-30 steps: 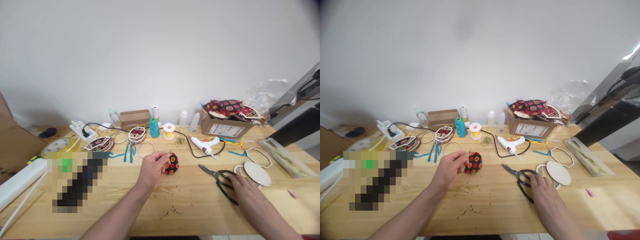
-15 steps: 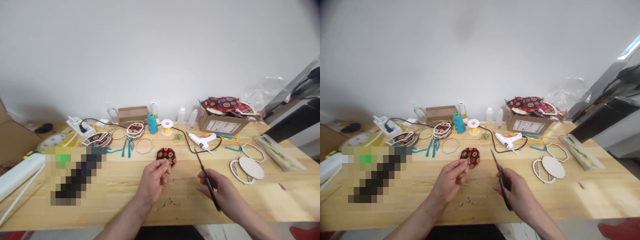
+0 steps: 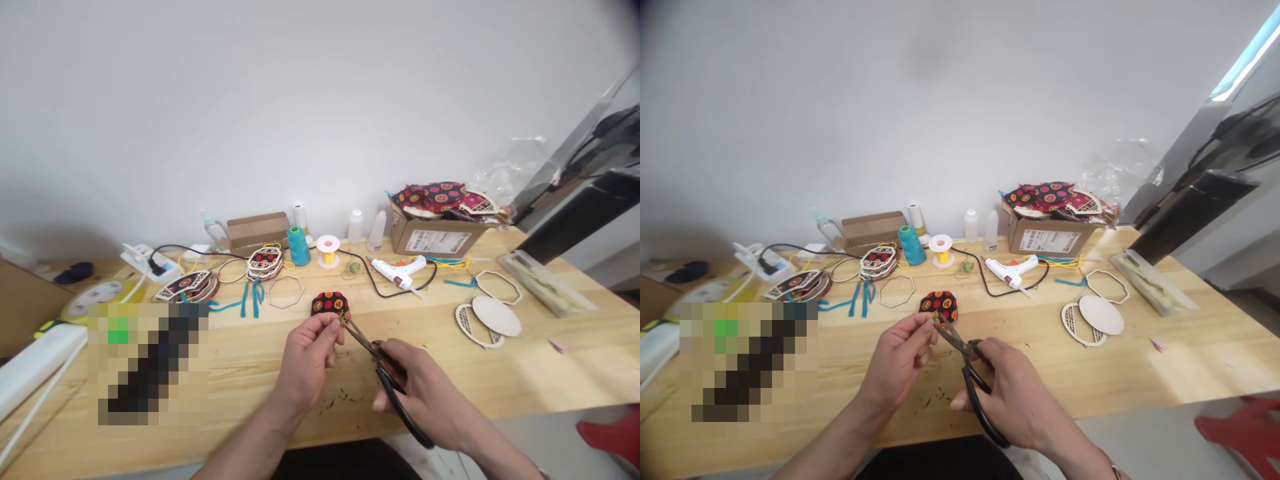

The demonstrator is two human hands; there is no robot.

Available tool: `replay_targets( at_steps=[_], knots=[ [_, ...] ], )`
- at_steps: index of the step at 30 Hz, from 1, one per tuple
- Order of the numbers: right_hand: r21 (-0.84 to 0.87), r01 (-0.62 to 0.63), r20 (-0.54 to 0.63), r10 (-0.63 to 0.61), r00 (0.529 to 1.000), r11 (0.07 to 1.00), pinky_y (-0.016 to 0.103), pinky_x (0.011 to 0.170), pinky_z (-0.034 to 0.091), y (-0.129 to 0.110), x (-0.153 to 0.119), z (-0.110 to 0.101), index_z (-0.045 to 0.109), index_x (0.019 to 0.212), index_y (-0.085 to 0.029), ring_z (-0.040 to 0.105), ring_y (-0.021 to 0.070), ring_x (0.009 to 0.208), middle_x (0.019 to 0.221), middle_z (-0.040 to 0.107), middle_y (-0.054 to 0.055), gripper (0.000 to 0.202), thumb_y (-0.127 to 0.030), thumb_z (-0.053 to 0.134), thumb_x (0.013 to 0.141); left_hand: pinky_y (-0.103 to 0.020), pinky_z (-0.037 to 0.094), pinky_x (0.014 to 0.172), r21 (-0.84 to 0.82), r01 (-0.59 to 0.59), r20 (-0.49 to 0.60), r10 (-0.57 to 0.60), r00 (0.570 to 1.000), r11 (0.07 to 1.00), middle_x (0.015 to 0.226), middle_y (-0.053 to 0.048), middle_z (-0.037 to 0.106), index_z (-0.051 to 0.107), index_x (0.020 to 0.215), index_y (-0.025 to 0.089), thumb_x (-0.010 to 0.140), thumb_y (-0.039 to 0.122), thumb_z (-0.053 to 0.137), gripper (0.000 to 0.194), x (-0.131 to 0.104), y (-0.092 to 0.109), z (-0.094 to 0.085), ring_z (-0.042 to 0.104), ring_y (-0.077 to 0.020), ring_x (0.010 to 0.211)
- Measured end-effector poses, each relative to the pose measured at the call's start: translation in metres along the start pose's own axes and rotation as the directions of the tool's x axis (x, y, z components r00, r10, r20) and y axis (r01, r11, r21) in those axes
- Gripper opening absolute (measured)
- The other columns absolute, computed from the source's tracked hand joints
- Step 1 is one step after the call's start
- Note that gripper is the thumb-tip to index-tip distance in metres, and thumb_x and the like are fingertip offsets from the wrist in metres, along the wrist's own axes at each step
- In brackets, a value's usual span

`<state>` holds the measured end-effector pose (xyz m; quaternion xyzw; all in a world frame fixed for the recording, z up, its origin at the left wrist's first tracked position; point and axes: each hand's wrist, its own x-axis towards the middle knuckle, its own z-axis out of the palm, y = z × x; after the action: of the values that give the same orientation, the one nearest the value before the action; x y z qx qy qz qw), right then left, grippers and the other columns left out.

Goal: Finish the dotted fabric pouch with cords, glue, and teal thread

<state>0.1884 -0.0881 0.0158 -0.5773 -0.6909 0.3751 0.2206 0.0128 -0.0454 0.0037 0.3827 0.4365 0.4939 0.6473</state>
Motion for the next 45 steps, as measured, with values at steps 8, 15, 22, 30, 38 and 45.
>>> replay_targets(
  at_steps=[8,15,22,30,38,45],
  knots=[
    [-0.021,0.016,-0.022,-0.016,1.000,1.000,0.023,0.053,0.028,-0.003,0.001,0.002,0.046,0.069,-0.019,0.038,0.0104,0.059,0.067,0.048,-0.004,0.023,-0.035,0.062,0.072,-0.018,0.018,0.040,0.079,0.022,0.042,-0.025,0.999,0.997,0.060,0.004,0.051,0.061,0.073,0.014,0.078,0.031,0.061,0.017,-0.005,-0.007,0.003,0.031,-0.0011,0.040],
    [0.056,-0.029,0.023,0.027,0.999,0.998,0.021,0.050,0.027,0.001,0.001,0.003,0.049,0.064,-0.017,0.035,0.0085,0.057,0.061,0.043,-0.006,0.023,-0.033,0.063,0.073,-0.018,0.018,0.040,0.114,0.019,0.050,-0.025,0.998,0.993,0.061,0.004,0.052,0.059,0.071,0.015,0.079,0.033,0.060,0.019,-0.004,-0.006,0.002,0.030,-0.0007,0.040],
    [0.125,-0.048,0.033,0.044,0.998,0.991,0.020,0.048,0.028,0.010,0.003,0.007,0.058,0.063,-0.015,0.038,0.0084,0.053,0.054,0.045,-0.004,0.026,-0.034,0.053,0.079,-0.017,0.019,0.040,0.131,0.030,0.042,-0.036,0.998,0.991,0.061,0.004,0.052,0.062,0.076,0.015,0.078,0.031,0.061,0.017,-0.002,-0.007,0.003,0.030,-0.0003,0.040],
    [-0.239,-0.202,-0.273,0.134,0.953,0.950,0.023,0.048,0.034,0.034,0.000,-0.028,0.055,0.061,-0.018,0.051,0.0139,0.051,0.058,0.060,0.003,0.034,-0.049,0.052,0.076,-0.017,0.019,0.039,0.118,0.051,0.007,-0.052,0.999,0.992,0.061,0.004,0.054,0.060,0.071,0.014,0.076,0.029,0.063,0.016,0.004,-0.007,-0.002,0.030,0.0002,0.039],
    [-0.646,-0.344,-0.203,0.281,0.938,0.681,0.027,0.053,0.038,0.066,-0.008,-0.062,0.055,0.065,-0.019,0.061,0.0212,0.063,0.070,0.065,0.008,0.021,-0.034,0.046,0.077,-0.016,0.019,0.038,0.086,-0.004,-0.116,0.014,0.993,0.996,0.059,0.004,0.054,0.061,0.067,0.013,0.069,0.029,0.068,0.018,0.019,0.015,-0.028,0.030,0.0005,0.038],
    [-0.728,-0.384,-0.287,0.257,0.923,0.568,0.033,0.053,0.041,0.055,0.003,-0.064,0.059,0.067,-0.017,0.063,0.0271,0.064,0.068,0.065,0.011,0.028,-0.036,0.044,0.082,-0.015,0.018,0.037,-0.004,-0.024,-0.172,0.023,0.985,1.000,0.058,0.003,0.054,0.061,0.065,0.012,0.066,0.029,0.071,0.019,0.023,0.026,-0.038,0.030,0.0003,0.038]
  ],
)
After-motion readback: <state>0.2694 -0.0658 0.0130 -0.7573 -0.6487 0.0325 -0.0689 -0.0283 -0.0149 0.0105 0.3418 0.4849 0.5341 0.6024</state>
